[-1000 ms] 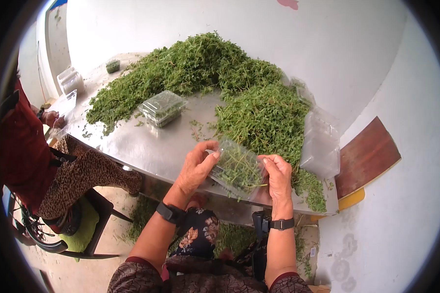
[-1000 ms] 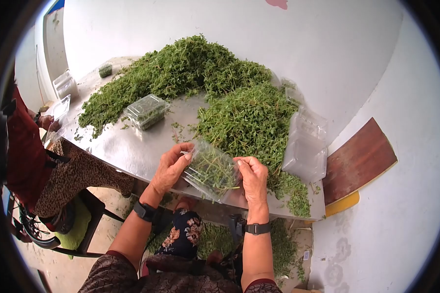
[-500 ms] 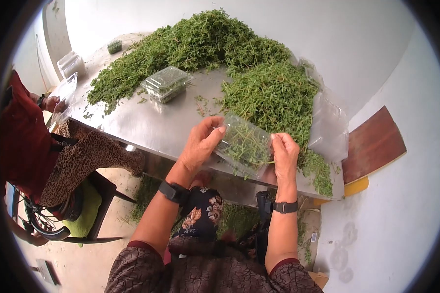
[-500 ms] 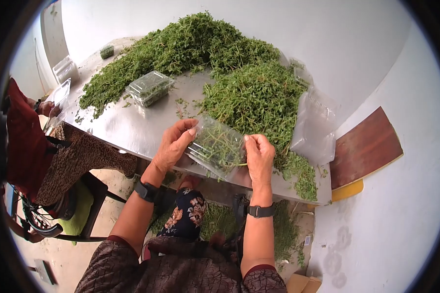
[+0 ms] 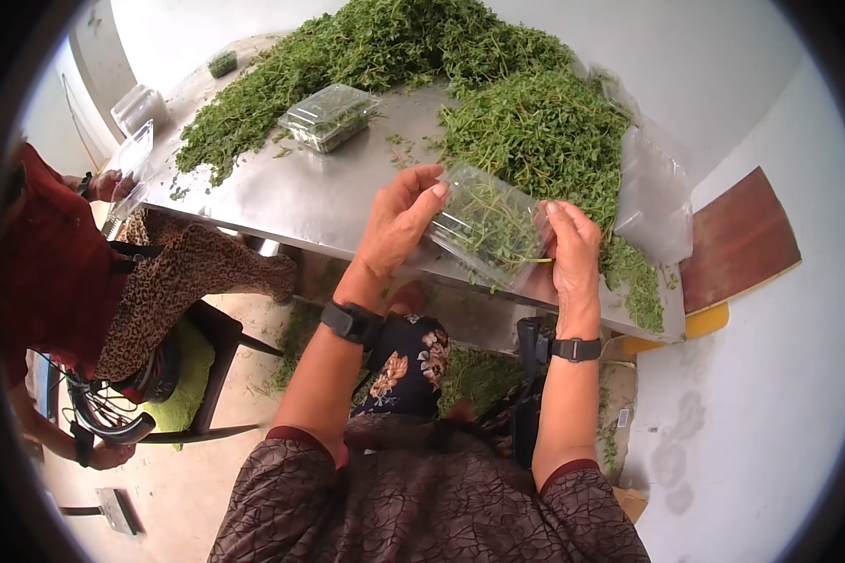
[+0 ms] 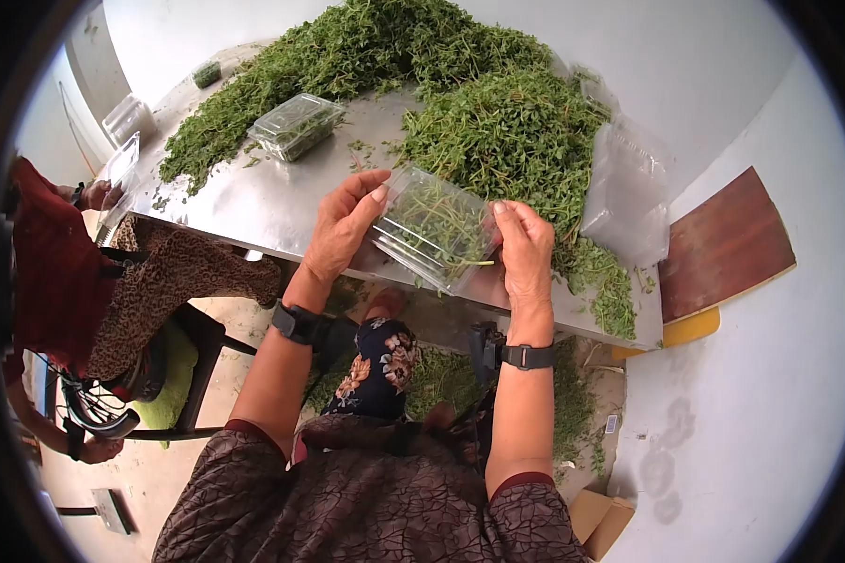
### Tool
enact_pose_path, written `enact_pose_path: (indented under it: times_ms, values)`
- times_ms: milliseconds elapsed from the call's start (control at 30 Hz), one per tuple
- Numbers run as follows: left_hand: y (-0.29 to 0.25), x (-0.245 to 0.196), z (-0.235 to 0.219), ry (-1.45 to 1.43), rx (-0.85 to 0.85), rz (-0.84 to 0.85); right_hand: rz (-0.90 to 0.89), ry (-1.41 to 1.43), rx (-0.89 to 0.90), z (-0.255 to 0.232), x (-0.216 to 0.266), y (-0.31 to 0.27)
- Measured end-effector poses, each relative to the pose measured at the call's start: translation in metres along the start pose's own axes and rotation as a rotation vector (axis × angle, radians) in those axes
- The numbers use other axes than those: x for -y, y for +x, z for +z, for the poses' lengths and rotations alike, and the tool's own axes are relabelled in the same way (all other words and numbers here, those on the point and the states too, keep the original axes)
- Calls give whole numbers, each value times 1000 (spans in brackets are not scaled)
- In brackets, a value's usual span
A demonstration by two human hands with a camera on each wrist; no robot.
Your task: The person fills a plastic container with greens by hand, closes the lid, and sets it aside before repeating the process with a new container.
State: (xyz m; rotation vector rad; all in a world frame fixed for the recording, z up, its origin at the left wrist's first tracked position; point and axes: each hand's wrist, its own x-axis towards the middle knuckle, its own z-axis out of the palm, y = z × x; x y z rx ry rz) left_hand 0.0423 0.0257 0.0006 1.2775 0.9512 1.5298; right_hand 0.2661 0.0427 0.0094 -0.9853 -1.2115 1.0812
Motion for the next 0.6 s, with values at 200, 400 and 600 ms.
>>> enact_pose_path:
  times_ms: [200, 400, 600]
  values:
    - [-1, 3, 2, -43, -103, 84, 45, 32, -27, 0, 2, -1]
    - [-2, 4, -1, 14, -72, 114, 39, 86, -52, 0, 0, -1]
    - [-3, -1, -2, 68, -95, 92, 33, 96, -110, 1, 0, -3]
